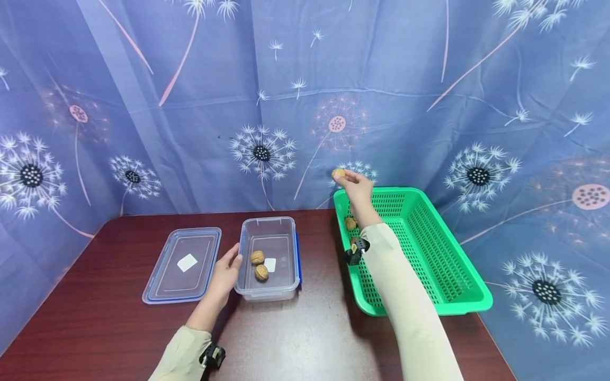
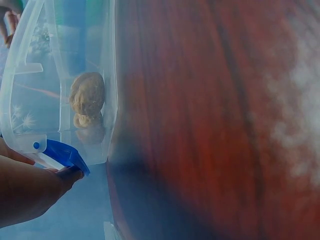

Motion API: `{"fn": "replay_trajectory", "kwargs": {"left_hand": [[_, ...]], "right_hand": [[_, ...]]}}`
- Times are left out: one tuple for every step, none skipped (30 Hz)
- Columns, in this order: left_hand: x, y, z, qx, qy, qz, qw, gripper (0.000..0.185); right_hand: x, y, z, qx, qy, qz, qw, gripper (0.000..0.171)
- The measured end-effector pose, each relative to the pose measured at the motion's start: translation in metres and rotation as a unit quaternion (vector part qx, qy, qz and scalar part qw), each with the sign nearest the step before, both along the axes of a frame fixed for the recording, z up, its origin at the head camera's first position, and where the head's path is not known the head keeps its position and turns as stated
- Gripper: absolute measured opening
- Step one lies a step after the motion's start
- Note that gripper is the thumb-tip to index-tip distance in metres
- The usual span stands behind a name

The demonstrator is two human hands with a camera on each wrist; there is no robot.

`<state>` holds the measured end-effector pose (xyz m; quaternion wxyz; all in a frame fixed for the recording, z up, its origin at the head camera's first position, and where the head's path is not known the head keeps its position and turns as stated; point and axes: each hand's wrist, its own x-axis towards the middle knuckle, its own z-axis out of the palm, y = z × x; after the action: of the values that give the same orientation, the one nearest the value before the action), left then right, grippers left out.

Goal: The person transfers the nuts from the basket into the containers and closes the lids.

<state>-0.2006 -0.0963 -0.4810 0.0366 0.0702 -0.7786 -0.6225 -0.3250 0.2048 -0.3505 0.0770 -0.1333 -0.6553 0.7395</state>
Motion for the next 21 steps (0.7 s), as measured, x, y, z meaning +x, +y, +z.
{"fn": "replay_trajectory", "kwargs": {"left_hand": [[0.000,0.000,0.000,0.000,0.000,0.000,1.0000,0.045],[0.000,0.000,0.000,0.000,0.000,0.000,1.0000,0.045],[0.000,0.000,0.000,0.001,-0.001,0.000,1.0000,0.045],[0.000,0.000,0.000,0.001,-0.001,0.000,1.0000,0.045],[0.000,0.000,0.000,0.001,-0.002,0.000,1.0000,0.045],[0.000,0.000,0.000,0.001,-0.003,0.000,1.0000,0.045],[0.000,0.000,0.000,0.001,-0.003,-0.001,1.0000,0.045],[0.000,0.000,0.000,0.001,-0.003,-0.001,1.0000,0.045],[0.000,0.000,0.000,0.001,-0.003,-0.001,1.0000,0.045],[0.000,0.000,-0.001,0.000,-0.002,-0.001,1.0000,0.045],[-0.001,0.000,-0.001,0.000,-0.001,-0.001,1.0000,0.045],[-0.001,0.000,-0.001,0.001,-0.001,-0.001,1.0000,0.045],[-0.001,0.000,-0.002,0.001,0.000,0.000,1.0000,0.045],[-0.001,0.000,-0.002,0.002,0.000,0.000,1.0000,0.045],[-0.001,0.000,-0.002,0.002,0.000,0.000,1.0000,0.045],[-0.001,0.000,-0.002,0.003,0.000,0.001,1.0000,0.045],[-0.001,0.000,-0.002,0.004,-0.001,0.001,1.0000,0.045],[-0.001,0.000,-0.002,0.006,-0.002,0.001,1.0000,0.045],[-0.001,0.000,-0.002,0.006,-0.003,0.001,1.0000,0.045],[-0.001,0.000,-0.002,0.007,-0.003,0.001,1.0000,0.045],[-0.001,0.000,-0.001,0.008,-0.003,0.001,1.0000,0.045]], "right_hand": [[0.001,-0.003,0.001,0.001,0.006,0.003,1.000,0.050],[0.001,-0.007,0.002,0.002,0.010,0.007,1.000,0.049],[0.002,-0.011,0.002,0.002,0.012,0.012,1.000,0.049],[0.003,-0.014,0.003,0.004,0.015,0.015,1.000,0.048],[0.004,-0.017,0.003,0.004,0.017,0.021,1.000,0.048],[0.006,-0.021,0.003,0.005,0.018,0.025,1.000,0.047],[0.007,-0.025,0.004,0.003,0.020,0.031,0.999,0.047],[0.009,-0.028,0.004,0.002,0.022,0.035,0.999,0.046],[0.011,-0.032,0.004,-0.004,0.028,0.040,0.999,0.046],[0.012,-0.036,0.004,-0.007,0.033,0.043,0.999,0.046],[0.014,-0.040,0.004,-0.009,0.037,0.046,0.998,0.046],[0.015,-0.043,0.004,-0.010,0.040,0.048,0.998,0.046],[0.015,-0.047,0.004,-0.010,0.043,0.050,0.998,0.046],[0.016,-0.051,0.003,-0.009,0.044,0.053,0.998,0.046],[0.017,-0.054,0.003,-0.008,0.046,0.057,0.997,0.046],[0.018,-0.058,0.002,-0.005,0.045,0.059,0.997,0.045],[0.019,-0.061,0.001,-0.003,0.046,0.063,0.997,0.045],[0.020,-0.064,0.000,-0.002,0.047,0.068,0.997,0.044],[0.021,-0.067,0.000,-0.002,0.048,0.071,0.996,0.044],[0.022,-0.070,-0.002,-0.005,0.051,0.074,0.996,0.043],[0.023,-0.073,-0.003,-0.007,0.052,0.077,0.996,0.043]]}}
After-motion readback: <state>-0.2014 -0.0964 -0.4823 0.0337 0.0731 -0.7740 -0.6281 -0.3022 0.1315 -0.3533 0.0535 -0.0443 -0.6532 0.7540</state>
